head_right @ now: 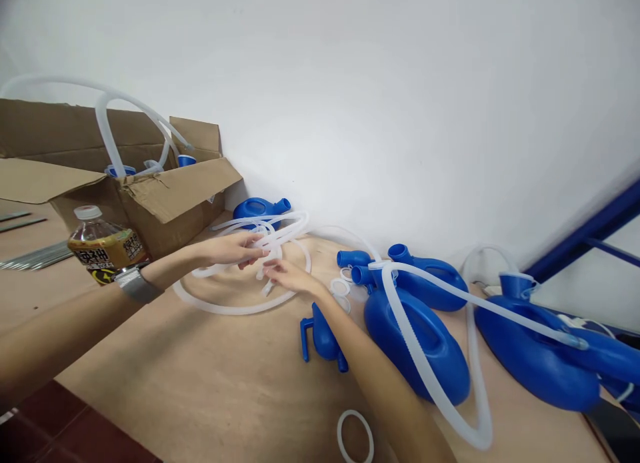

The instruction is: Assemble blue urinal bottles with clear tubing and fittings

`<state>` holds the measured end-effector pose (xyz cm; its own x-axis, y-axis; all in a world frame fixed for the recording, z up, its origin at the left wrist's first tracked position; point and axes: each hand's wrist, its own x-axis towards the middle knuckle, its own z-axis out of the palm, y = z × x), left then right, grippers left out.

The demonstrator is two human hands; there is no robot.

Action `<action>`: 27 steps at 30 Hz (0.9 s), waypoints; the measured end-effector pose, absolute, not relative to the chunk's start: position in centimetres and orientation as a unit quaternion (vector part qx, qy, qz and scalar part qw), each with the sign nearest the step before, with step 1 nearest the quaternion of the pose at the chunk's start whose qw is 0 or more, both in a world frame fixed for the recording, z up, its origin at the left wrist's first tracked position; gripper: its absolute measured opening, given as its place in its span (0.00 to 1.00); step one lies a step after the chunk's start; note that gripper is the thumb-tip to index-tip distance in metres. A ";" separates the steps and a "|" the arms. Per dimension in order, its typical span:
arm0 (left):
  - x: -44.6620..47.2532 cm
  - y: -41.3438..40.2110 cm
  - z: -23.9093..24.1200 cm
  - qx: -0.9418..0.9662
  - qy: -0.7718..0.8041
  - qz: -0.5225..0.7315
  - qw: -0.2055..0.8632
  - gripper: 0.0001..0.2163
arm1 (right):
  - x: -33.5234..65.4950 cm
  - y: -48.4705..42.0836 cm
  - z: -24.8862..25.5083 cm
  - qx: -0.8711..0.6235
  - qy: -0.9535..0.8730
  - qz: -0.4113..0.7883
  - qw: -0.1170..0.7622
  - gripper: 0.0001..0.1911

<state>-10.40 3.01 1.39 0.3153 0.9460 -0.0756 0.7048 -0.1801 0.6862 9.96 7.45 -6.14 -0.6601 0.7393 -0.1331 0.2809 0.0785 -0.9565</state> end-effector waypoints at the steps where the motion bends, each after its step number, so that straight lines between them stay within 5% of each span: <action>1: -10.3 3.4 2.1 0.746 0.565 0.187 0.298 0.24 | 10.0 6.9 -6.3 -0.341 -0.741 0.558 0.153 0.18; 5: -9.9 4.6 5.0 0.768 0.593 0.223 0.090 0.28 | 9.8 4.8 -7.2 -0.217 -0.896 0.385 -0.039 0.30; 10: -10.5 5.3 8.3 0.769 0.599 0.204 -0.089 0.23 | 9.7 4.3 -8.3 -0.143 -0.955 0.236 -0.106 0.30; 20: -15.2 7.0 16.5 0.727 0.631 0.182 -0.201 0.22 | 11.8 4.7 -7.1 -0.179 -0.899 0.341 -0.207 0.43; 27: -17.8 7.5 15.9 0.735 0.623 0.181 -0.197 0.18 | 13.1 7.6 -5.4 -0.312 -0.919 0.240 -0.027 0.30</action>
<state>-17.83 7.50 15.91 0.1580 0.8450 0.5109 0.9872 -0.1461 -0.0636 13.06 7.55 -5.44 -0.8034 0.5610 -0.1998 0.5871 0.6900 -0.4233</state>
